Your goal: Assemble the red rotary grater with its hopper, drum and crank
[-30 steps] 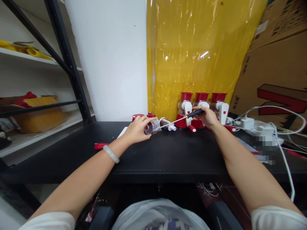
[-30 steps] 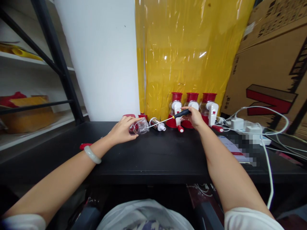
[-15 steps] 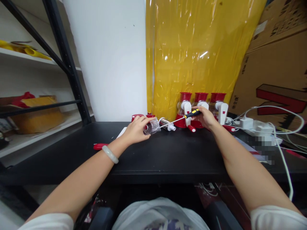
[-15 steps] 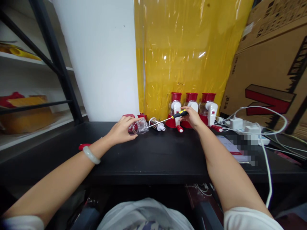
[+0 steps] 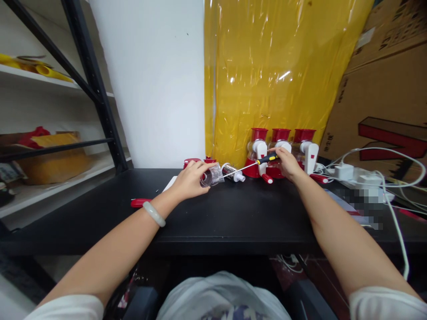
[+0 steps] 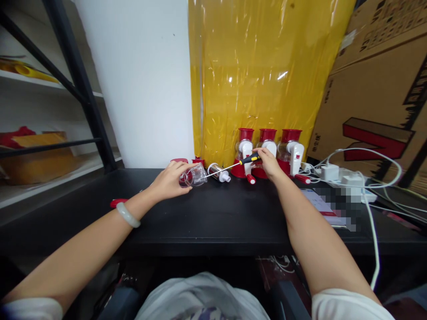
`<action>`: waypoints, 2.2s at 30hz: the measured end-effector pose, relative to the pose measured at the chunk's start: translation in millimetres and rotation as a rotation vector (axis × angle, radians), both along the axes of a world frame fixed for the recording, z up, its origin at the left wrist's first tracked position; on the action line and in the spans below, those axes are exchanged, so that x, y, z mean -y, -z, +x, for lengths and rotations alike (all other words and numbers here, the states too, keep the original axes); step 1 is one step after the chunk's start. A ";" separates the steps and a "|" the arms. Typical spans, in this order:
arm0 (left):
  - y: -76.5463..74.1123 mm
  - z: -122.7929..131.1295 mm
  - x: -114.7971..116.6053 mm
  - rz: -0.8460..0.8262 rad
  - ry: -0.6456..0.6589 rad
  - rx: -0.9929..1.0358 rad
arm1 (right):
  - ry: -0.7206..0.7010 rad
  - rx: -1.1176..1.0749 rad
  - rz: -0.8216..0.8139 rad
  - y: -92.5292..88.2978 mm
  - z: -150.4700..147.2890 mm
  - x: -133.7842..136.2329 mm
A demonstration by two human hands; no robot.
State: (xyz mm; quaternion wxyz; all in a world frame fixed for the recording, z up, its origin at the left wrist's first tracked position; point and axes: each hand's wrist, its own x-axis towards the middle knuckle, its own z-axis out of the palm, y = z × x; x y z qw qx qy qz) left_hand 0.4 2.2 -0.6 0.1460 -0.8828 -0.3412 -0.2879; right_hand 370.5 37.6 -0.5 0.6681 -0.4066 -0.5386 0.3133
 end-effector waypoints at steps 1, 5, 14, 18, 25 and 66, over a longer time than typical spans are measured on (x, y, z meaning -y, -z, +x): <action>0.2 0.1 0.1 -0.001 0.000 0.001 | 0.011 0.029 0.016 0.1 -0.3 1.2; 0.3 0.8 1.2 0.002 -0.002 0.000 | 0.088 0.129 0.030 -0.4 0.5 4.5; 0.0 0.2 0.2 -0.004 -0.010 0.000 | -0.016 -0.018 0.028 -0.8 -0.6 -0.3; 0.4 -0.2 -0.1 -0.004 -0.006 0.001 | 0.083 0.150 0.074 -2.3 -1.5 6.3; 1.0 -0.1 -0.5 0.012 -0.011 -0.011 | -0.042 -0.031 -0.044 -3.2 2.1 3.8; 1.2 0.4 0.0 0.005 -0.011 -0.006 | -0.031 -0.021 -0.009 0.0 0.0 -0.5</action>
